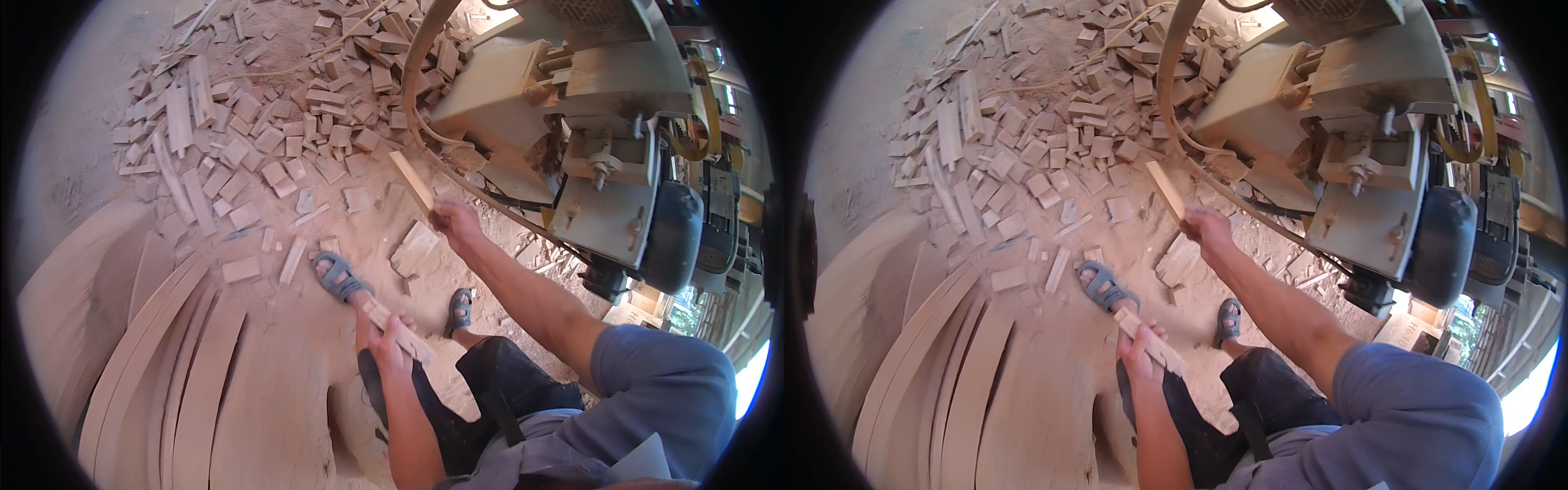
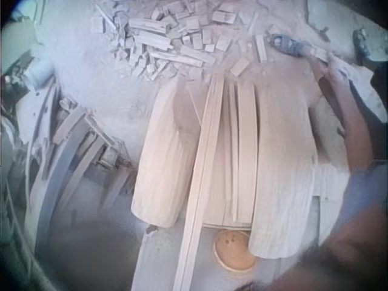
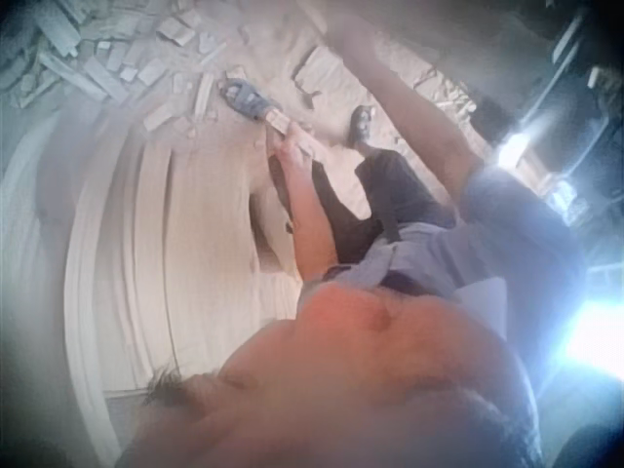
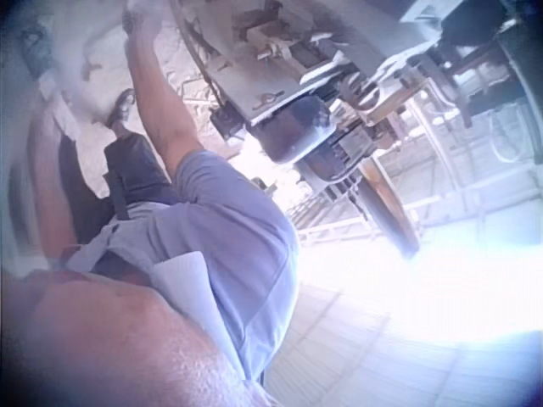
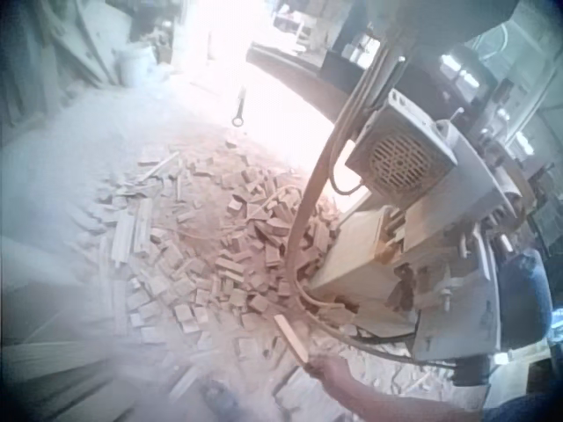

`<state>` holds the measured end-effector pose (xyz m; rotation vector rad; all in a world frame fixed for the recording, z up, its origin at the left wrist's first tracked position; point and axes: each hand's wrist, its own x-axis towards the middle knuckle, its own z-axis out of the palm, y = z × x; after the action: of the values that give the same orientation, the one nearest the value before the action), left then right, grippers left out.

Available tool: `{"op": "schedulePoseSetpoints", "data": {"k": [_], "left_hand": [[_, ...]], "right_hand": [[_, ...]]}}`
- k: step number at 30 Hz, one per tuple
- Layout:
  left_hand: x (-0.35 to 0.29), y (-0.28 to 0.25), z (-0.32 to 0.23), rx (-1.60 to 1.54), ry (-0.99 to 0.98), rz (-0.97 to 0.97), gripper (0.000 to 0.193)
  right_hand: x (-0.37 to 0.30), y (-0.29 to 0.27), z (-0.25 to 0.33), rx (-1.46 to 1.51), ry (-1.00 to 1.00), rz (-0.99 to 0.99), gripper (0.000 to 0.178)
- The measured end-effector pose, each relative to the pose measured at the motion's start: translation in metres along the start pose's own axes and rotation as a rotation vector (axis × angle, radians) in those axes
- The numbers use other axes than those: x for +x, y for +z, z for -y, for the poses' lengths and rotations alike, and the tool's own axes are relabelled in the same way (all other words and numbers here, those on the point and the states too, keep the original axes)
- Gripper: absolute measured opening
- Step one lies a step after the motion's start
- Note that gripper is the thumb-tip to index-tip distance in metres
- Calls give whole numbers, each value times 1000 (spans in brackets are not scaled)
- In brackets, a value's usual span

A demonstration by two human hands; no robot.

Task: The person picks up small wooden blocks and fits them into rectangular slots on a larger wooden board. They repeatedly test the fit of the blocks, remove them, and place them back into different slots on the board.

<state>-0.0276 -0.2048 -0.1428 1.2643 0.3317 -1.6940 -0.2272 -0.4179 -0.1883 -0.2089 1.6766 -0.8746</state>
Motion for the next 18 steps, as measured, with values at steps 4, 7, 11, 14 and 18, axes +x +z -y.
{"op": "schedulePoseSetpoints", "data": {"k": [4, 7, 11, 14, 18], "left_hand": [[-35, 41, -31, -209, -14, 151, 62], [-58, 78, -54, -190, 13, 256, 64], [-91, 110, -62, -73, 63, 393, 56], [-133, 121, -20, 147, 144, 291, 48], [-218, 177, 80, 446, 185, 141, 53]], "right_hand": [[-154, -40, 34, 14, 151, 80, 18], [-248, -92, 53, 55, 294, 268, 14], [-328, -159, 52, 219, 540, 463, 11], [-360, -221, 41, 213, 578, 549, 28], [-386, -325, -1, 69, 225, 707, 60]]}}
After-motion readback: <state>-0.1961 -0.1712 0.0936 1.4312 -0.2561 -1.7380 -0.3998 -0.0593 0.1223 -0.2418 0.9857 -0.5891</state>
